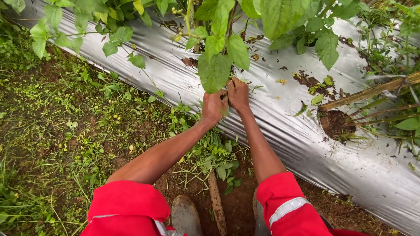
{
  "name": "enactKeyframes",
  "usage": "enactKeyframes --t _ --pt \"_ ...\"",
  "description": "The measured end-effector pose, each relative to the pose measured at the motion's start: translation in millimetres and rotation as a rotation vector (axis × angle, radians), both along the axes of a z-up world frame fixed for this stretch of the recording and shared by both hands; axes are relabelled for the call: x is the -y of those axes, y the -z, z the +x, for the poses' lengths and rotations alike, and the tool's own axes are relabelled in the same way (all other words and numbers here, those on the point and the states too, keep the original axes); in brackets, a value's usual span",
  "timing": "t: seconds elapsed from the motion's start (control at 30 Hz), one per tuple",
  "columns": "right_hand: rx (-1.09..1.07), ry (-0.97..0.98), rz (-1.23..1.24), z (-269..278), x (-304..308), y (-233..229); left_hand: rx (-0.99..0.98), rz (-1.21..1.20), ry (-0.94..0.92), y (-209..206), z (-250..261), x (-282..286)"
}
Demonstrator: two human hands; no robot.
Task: The person removes weeds from around the base of tomato plants by hand, pulling them out and placing them on the ground. Later, the person uses a small hand hoe to loosen the soil and remove additional weeds near the plastic mulch.
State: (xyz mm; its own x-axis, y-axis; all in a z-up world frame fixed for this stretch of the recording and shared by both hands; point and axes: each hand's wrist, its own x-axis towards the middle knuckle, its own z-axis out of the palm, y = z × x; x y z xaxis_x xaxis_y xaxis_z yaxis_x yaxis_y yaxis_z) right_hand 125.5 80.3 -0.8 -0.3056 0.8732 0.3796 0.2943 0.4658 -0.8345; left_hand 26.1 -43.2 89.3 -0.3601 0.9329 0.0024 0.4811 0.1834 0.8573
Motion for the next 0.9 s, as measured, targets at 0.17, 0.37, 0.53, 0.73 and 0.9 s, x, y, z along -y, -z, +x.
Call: enactKeyframes --t 0.17,0.37,0.53,0.73,0.9 --pt "-0.029 -0.008 0.038 13 26 16 -0.014 -0.047 0.073 44 5 7" --pt "0.276 -0.256 0.014 23 63 -29 -0.074 -0.15 0.284 7 -5 29" --pt "0.75 -0.602 -0.49 31 103 -85 -0.237 -0.483 0.695 48 -41 45" --pt "0.868 -0.79 -0.721 11 123 -139 -0.296 -1.097 0.805 115 -72 31" --pt "0.799 -0.705 -0.701 4 135 -174 -0.24 -1.014 0.594 67 -113 2"
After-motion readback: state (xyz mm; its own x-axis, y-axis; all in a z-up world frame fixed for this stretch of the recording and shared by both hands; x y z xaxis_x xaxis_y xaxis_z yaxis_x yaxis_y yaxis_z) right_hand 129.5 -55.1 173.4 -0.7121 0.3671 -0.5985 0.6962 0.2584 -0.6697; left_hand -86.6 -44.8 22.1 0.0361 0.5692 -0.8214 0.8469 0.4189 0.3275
